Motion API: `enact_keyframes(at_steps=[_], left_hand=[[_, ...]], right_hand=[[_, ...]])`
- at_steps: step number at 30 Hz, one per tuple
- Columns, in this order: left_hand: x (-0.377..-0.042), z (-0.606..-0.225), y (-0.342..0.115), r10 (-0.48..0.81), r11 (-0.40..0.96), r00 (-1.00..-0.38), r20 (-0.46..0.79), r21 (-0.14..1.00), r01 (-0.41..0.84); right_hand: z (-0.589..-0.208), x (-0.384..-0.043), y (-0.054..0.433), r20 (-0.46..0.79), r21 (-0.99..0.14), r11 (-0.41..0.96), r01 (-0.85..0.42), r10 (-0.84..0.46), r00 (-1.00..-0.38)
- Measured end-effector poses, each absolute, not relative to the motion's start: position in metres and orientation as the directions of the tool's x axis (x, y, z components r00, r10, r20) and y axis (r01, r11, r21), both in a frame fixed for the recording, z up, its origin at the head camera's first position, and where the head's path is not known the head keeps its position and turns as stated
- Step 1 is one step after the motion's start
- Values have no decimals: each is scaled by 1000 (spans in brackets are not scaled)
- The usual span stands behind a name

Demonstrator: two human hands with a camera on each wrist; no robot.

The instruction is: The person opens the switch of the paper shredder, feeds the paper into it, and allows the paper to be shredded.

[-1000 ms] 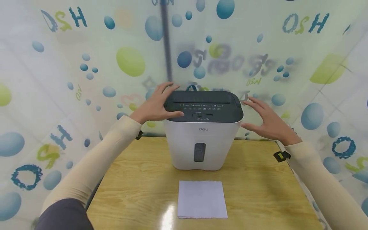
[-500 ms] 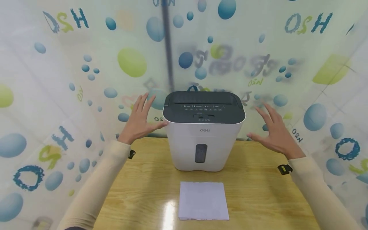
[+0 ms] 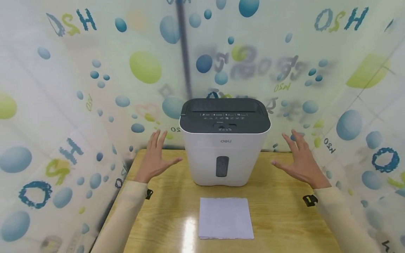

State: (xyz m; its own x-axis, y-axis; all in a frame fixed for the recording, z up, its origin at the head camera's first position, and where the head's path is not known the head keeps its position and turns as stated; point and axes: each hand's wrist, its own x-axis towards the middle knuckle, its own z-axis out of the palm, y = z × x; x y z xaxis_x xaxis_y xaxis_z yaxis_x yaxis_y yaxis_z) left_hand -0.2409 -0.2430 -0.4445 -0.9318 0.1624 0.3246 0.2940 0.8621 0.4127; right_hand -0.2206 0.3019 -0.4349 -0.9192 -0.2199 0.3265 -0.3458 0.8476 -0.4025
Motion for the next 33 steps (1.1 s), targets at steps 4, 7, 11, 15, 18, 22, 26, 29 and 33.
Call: enact_keyframes(at_steps=[4, 7, 11, 15, 18, 22, 26, 29, 33], left_hand=[[-229, -472, -240, 147, 848, -944, 296, 454, 275], [-219, -492, -236, 145, 828, -954, 264, 495, 263], [-209, -517, -230, 151, 806, -959, 240, 532, 259], [-199, -535, -224, 143, 785, -965, 220, 568, 245], [-192, -546, -219, 146, 772, -971, 190, 592, 232], [-186, -559, -211, 171, 755, -971, 167, 612, 238], [-183, -568, -204, 193, 729, -967, 165, 635, 254], [-179, -575, -198, 201, 707, -967, 159, 659, 256], [-170, -586, -190, 211, 696, -967, 141, 673, 250]], right_hand=[[-452, -214, 297, 285, -407, 856, -320, -214, -934], [-469, -208, 293, 268, -423, 850, -314, -214, -939], [-492, -200, 287, 249, -455, 834, -311, -216, -944], [-513, -193, 280, 235, -473, 824, -311, -223, -946], [-526, -187, 276, 215, -482, 822, -305, -226, -950], [-543, -181, 270, 173, -504, 812, -295, -239, -955], [-558, -176, 260, 150, -530, 792, -303, -264, -953], [-569, -171, 253, 146, -541, 777, -320, -288, -946], [-584, -162, 242, 117, -559, 763, -325, -315, -942]])
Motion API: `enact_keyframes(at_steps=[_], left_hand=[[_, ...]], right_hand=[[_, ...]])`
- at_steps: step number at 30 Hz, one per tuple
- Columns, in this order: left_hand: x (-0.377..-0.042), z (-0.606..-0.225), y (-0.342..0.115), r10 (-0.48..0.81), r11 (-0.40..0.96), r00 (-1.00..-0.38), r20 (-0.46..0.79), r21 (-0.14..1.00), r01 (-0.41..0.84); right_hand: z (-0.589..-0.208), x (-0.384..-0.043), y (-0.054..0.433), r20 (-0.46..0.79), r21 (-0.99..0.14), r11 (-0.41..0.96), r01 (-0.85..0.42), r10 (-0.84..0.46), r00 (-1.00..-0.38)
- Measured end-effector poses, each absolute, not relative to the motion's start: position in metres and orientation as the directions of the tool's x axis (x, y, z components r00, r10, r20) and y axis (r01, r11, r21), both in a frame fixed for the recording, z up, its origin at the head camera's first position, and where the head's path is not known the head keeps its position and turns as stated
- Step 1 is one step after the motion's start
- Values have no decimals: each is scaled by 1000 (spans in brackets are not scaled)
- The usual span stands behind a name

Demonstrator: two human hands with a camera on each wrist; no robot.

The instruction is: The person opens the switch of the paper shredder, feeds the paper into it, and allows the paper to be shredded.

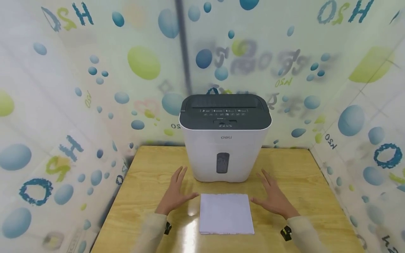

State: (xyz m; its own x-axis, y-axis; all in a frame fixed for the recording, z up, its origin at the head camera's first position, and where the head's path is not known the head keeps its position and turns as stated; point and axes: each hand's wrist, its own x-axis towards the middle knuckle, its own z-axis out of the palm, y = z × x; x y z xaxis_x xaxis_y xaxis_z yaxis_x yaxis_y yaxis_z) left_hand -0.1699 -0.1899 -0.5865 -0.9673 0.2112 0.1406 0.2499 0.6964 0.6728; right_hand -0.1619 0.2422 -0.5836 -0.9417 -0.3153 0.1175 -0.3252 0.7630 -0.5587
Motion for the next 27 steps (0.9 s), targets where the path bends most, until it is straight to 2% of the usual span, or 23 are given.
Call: enact_keyframes(at_steps=[10, 17, 27], left_hand=[[-148, -609, -166, 303, 683, -949, 89, 674, 282], [-140, -629, -148, 409, 691, -910, 66, 629, 356], [-129, -633, -132, 508, 679, -861, 8, 611, 406]], right_hand=[[-615, -148, 220, 46, -615, 725, -310, -359, -932], [-640, -138, 206, 28, -572, 739, -355, -415, -909], [-645, -127, 191, 61, -538, 728, -424, -469, -881]])
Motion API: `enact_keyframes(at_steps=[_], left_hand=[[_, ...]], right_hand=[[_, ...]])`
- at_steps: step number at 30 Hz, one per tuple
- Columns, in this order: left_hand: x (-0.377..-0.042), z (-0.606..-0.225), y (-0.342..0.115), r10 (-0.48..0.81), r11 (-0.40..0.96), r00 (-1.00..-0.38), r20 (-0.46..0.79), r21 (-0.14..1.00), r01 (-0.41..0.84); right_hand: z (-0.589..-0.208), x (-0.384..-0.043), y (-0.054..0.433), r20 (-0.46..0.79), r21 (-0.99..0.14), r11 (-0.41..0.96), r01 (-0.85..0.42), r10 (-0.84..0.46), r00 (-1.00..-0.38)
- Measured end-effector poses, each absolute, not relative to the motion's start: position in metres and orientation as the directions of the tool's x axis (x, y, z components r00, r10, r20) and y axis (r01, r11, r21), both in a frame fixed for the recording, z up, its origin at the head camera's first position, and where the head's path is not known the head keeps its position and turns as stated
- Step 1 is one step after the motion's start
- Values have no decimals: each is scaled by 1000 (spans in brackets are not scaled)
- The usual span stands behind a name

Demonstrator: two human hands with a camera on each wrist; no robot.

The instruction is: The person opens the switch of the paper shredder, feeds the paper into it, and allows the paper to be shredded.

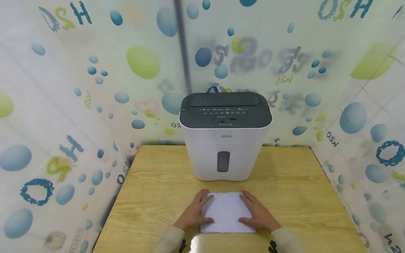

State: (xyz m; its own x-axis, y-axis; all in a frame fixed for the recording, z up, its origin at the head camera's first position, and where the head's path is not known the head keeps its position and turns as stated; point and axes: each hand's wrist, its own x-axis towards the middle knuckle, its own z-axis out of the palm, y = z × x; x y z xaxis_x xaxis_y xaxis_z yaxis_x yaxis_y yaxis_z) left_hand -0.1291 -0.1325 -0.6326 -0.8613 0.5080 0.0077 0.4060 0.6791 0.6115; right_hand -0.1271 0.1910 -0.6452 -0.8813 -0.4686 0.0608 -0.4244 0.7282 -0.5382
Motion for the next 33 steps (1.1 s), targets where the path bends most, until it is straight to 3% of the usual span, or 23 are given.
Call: enact_keyframes(at_steps=[5, 14, 21, 25, 33], left_hand=[[-127, -638, -129, 551, 667, -834, 26, 587, 459], [-123, -640, -129, 559, 673, -827, 57, 552, 493], [-125, -639, -128, 556, 675, -830, 53, 553, 488], [-126, -639, -128, 549, 679, -834, 58, 551, 486], [-126, -642, -128, 529, 694, -846, 65, 540, 476]], right_hand=[[-646, -126, 187, 40, -495, 763, -415, -457, -888], [-638, -121, 184, 14, -515, 762, -393, -451, -892], [-635, -118, 181, 72, -495, 764, -414, -439, -896], [-633, -119, 176, 57, -574, 743, -344, -383, -922], [-629, -131, 172, -48, -733, 675, -89, -181, -982]])
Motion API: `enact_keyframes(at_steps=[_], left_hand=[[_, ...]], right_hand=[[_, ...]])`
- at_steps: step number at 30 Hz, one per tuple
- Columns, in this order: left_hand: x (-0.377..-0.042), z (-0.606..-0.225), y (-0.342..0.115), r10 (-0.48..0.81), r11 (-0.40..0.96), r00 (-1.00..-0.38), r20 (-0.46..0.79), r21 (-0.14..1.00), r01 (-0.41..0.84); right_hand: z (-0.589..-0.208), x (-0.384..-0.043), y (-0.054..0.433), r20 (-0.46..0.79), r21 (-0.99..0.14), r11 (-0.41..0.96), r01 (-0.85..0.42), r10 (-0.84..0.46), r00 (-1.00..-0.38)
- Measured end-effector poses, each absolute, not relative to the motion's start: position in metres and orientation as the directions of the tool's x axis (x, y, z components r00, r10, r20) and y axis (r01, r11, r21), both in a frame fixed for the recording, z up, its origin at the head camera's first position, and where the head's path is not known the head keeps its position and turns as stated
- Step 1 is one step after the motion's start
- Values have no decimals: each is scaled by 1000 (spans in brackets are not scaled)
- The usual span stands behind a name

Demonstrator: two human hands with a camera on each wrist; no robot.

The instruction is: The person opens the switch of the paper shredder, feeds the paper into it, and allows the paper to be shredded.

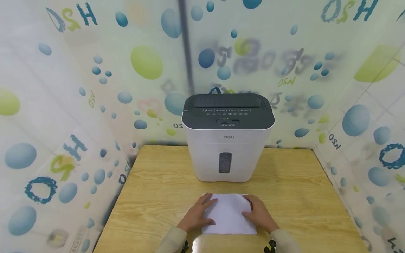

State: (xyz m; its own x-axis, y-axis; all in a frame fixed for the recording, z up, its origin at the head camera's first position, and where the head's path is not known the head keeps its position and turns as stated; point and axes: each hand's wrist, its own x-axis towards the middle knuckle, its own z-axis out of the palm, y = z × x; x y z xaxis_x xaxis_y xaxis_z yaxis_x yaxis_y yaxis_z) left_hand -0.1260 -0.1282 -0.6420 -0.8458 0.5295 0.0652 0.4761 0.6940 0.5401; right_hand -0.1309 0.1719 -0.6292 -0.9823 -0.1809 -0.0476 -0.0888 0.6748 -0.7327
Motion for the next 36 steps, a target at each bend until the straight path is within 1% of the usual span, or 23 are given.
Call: enact_keyframes(at_steps=[4, 7, 10, 14, 19, 21, 24, 31, 36], left_hand=[[-127, -644, -127, 483, 696, -875, 30, 594, 405], [-129, -646, -127, 436, 690, -900, 5, 640, 337], [-131, -649, -128, 394, 679, -919, 10, 671, 298], [-135, -647, -129, 335, 652, -941, 49, 709, 269], [-138, -644, -129, 234, 565, -953, 191, 771, 294], [-139, -643, -129, 208, 529, -946, 248, 785, 322], [-139, -643, -132, 186, 502, -950, 249, 807, 310], [-139, -638, -135, 147, 415, -976, 163, 885, 210], [-140, -629, -135, 103, 351, -989, 104, 927, 134]], right_hand=[[-625, -135, 176, -65, -832, 555, -3, -102, -993], [-625, -136, 181, -50, -862, 506, -2, -89, -995], [-629, -136, 186, -33, -882, 471, -14, -92, -995], [-632, -137, 192, -23, -916, 401, -18, -98, -995], [-632, -137, 195, -49, -941, 339, 12, -99, -994], [-632, -138, 195, -64, -939, 342, 29, -90, -994], [-632, -139, 195, -89, -931, 360, 61, -62, -994], [-626, -141, 192, -117, -893, 435, 112, 14, -993], [-620, -143, 191, -127, -875, 469, 120, 16, -992]])
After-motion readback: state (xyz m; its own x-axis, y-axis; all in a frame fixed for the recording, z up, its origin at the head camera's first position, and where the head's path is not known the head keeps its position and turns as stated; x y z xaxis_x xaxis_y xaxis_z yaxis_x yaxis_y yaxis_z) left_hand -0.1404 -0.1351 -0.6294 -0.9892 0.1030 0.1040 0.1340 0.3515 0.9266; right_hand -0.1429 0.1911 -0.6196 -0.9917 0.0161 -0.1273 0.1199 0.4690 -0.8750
